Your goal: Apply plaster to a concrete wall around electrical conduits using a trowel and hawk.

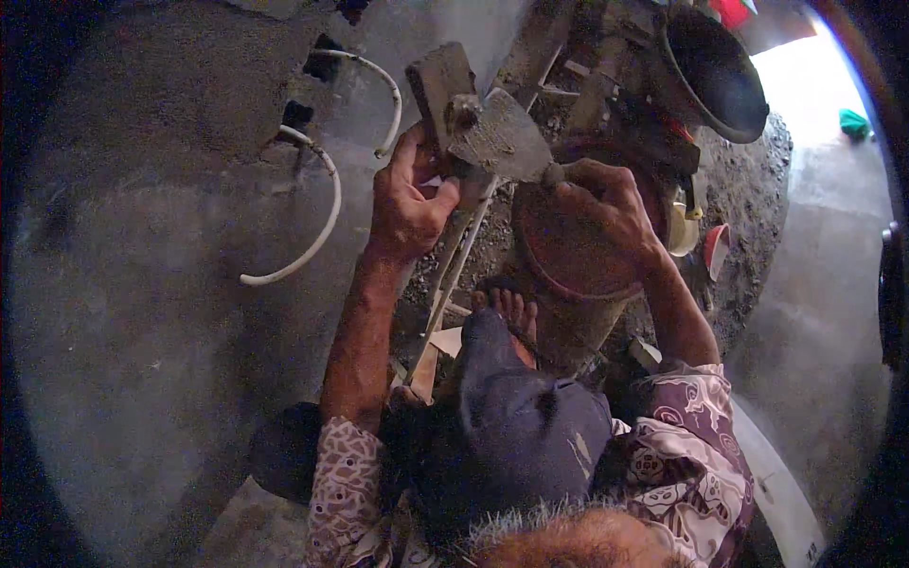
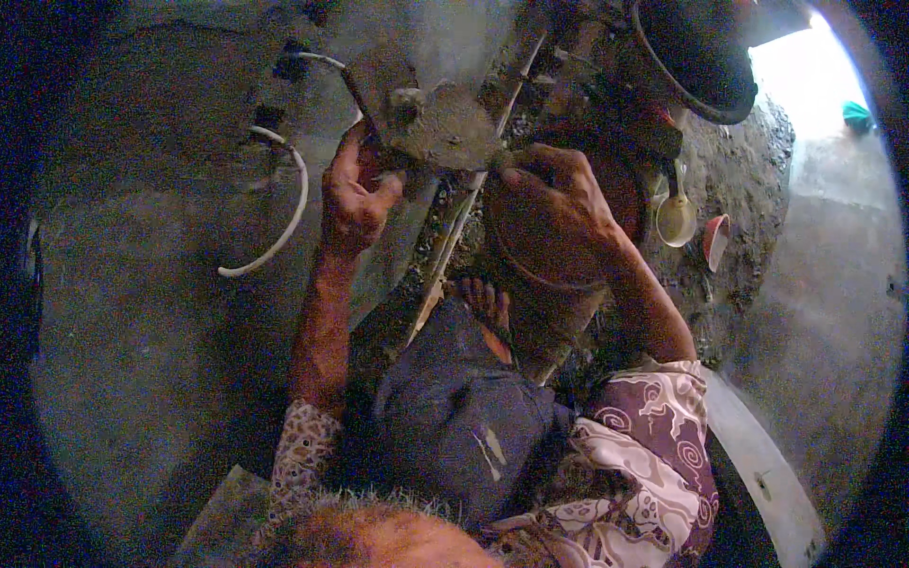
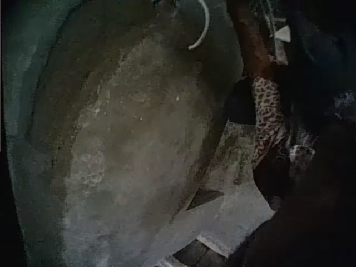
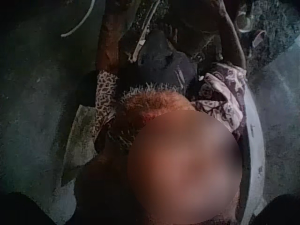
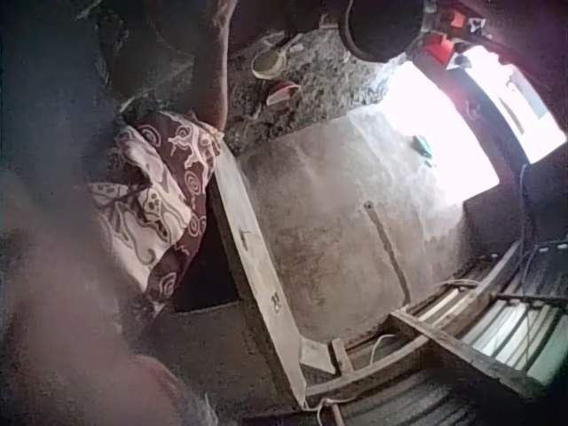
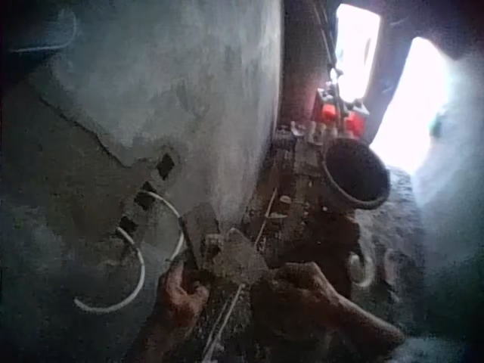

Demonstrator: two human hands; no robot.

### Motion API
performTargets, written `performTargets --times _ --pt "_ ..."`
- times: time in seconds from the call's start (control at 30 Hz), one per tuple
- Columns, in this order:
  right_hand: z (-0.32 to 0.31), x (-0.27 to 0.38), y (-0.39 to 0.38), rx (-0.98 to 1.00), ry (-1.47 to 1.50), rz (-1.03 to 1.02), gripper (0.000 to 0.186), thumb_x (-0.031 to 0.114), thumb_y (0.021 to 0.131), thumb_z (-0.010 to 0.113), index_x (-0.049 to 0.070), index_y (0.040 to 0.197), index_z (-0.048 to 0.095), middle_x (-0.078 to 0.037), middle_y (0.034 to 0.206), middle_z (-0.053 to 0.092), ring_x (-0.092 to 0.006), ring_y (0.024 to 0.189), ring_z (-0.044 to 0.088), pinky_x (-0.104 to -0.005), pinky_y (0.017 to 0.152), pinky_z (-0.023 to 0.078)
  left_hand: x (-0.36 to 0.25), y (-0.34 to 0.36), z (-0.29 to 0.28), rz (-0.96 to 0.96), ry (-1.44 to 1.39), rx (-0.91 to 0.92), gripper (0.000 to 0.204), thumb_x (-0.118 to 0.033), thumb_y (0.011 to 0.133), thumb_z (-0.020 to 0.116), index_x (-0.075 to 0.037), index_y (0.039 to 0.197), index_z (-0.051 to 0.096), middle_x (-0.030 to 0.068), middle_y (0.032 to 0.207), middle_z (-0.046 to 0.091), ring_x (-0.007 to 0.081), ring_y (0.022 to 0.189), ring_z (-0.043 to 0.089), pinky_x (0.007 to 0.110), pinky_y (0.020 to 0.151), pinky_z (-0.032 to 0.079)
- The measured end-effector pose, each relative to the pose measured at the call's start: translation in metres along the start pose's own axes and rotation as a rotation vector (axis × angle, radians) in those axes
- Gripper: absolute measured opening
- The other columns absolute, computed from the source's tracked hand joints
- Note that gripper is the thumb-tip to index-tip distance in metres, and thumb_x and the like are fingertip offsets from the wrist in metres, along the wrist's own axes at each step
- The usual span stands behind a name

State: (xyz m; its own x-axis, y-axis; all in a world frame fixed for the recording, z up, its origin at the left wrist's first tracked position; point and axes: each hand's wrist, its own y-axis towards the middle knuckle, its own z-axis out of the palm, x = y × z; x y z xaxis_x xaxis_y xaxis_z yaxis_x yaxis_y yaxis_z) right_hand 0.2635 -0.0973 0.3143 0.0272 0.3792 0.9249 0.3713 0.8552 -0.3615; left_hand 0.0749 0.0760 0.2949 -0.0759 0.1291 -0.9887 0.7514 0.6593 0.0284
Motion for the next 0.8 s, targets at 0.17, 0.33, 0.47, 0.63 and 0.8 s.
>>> performTargets --times 0.17,0.33,0.47,0.63,0.8 --pt "-0.008 0.033 0.018 0.066 -0.382 -0.009 0.037 0.03 0.084 0.067 -0.004 0.099 0.063 -0.016 0.085 0.065 -0.023 0.087 0.062 -0.0353 0.08 0.048 0.006 -0.004 -0.03 0.149 0.598 0.049 0.064 0.001 0.072 0.055 -0.004 0.134 0.041 0.0226 0.111 0.061 0.0334 0.091 0.065 0.042 0.077 0.053" --pt "-0.012 0.057 0.032 -0.008 -0.658 -0.229 0.034 0.027 0.082 0.068 -0.003 0.098 0.066 -0.011 0.087 0.068 -0.0139 0.084 0.06 -0.0319 0.08 0.048 0.012 0.0 -0.047 0.313 0.771 0.078 0.066 -0.004 0.074 0.059 -0.008 0.137 0.04 0.0235 0.109 0.062 0.0395 0.087 0.065 0.041 0.074 0.053" --pt "-0.026 0.061 0.044 0.069 -0.567 -0.338 0.028 0.021 0.084 0.066 -0.003 0.099 0.066 -0.011 0.089 0.068 -0.0133 0.083 0.061 -0.0299 0.077 0.049 0.019 -0.003 -0.057 0.32 0.807 -0.021 0.065 -0.005 0.074 0.059 -0.007 0.136 0.04 0.0241 0.111 0.061 0.0404 0.084 0.064 0.042 0.072 0.054" --pt "-0.028 0.07 0.058 0.047 -0.535 -0.243 0.026 0.014 0.083 0.066 -0.002 0.103 0.063 -0.008 0.092 0.068 -0.0137 0.086 0.062 -0.0296 0.075 0.05 0.043 -0.028 -0.043 0.267 0.717 -0.117 0.064 0.001 0.072 0.054 -0.002 0.134 0.039 0.0276 0.102 0.061 0.0434 0.084 0.063 0.046 0.071 0.052" --pt "-0.023 0.053 0.137 -0.089 -0.8 -0.701 0.03 0.007 0.078 0.068 0.004 0.104 0.055 -0.012 0.089 0.065 -0.023 0.082 0.066 -0.0362 0.068 0.052 0.049 -0.047 -0.025 -0.005 0.359 -0.17 0.058 -0.003 0.072 0.059 0.0 0.128 0.042 0.0237 0.094 0.065 0.0379 0.084 0.066 0.041 0.074 0.053"
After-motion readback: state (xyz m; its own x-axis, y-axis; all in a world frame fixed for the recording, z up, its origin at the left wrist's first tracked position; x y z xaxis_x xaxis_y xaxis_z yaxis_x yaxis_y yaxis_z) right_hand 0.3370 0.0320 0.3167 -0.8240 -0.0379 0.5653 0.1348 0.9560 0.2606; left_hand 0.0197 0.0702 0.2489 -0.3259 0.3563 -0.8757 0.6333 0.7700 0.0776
